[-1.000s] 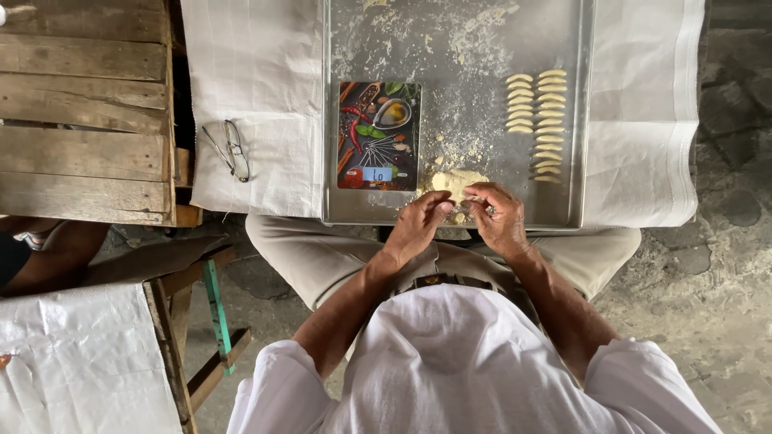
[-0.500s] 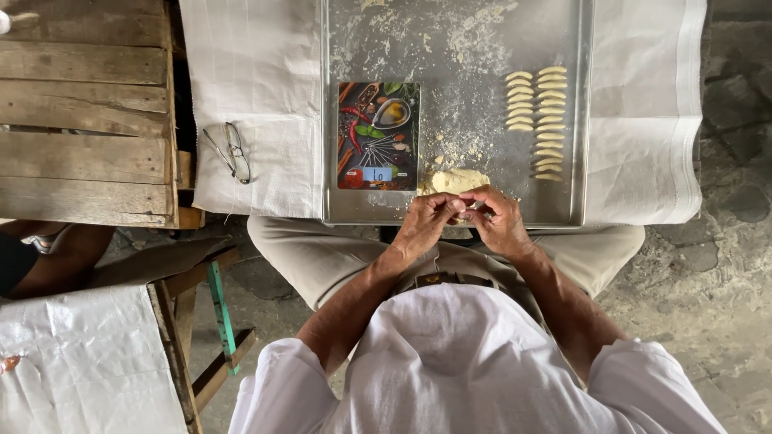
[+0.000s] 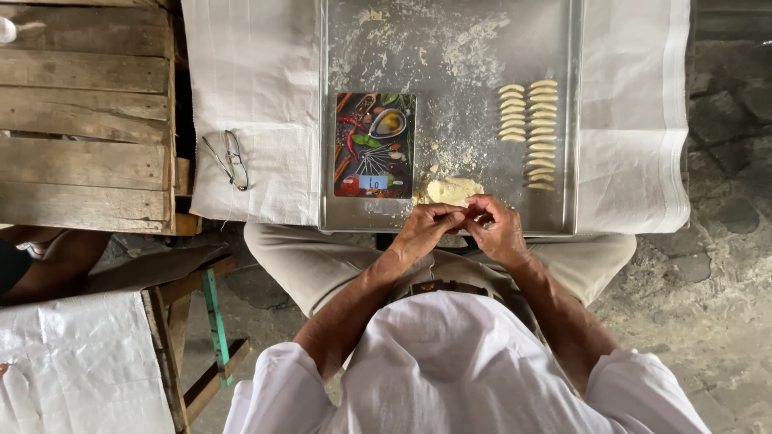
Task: Manually shaping small pieces of dough into crescent-shaped pastries and arranging them on a metal baking tray.
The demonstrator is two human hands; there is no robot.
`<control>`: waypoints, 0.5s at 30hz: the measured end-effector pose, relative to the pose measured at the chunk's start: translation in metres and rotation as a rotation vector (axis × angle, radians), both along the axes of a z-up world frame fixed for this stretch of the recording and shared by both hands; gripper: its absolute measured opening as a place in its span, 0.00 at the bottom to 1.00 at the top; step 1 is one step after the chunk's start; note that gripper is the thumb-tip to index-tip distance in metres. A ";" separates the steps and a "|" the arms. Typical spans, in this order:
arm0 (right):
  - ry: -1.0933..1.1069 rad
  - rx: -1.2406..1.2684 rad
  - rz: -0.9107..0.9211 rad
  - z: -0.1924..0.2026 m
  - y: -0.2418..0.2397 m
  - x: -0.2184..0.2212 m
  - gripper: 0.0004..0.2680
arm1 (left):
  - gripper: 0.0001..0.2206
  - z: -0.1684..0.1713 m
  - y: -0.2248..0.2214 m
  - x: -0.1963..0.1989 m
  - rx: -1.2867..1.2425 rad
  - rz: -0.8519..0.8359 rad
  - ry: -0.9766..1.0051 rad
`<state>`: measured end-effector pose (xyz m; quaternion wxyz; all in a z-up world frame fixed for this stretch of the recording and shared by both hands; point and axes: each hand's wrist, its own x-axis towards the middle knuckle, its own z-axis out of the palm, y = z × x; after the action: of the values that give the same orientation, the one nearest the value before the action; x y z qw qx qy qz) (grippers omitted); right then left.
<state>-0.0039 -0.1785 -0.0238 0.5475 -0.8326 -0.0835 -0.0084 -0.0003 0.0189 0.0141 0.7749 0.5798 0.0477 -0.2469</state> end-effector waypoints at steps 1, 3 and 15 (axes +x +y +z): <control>-0.002 0.001 -0.003 0.009 0.005 0.004 0.12 | 0.11 0.000 0.001 0.004 0.001 -0.003 -0.002; 0.146 0.122 0.025 0.029 0.013 0.003 0.11 | 0.13 -0.001 0.002 0.005 0.076 0.067 -0.078; 0.820 0.749 -0.178 0.009 0.018 -0.002 0.12 | 0.08 -0.044 -0.001 0.013 0.607 0.164 -0.877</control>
<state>-0.0057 -0.1609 -0.0147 0.7906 -0.5202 0.2154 0.2407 0.0126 0.0175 -0.0296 0.5364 0.8208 -0.1661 0.1044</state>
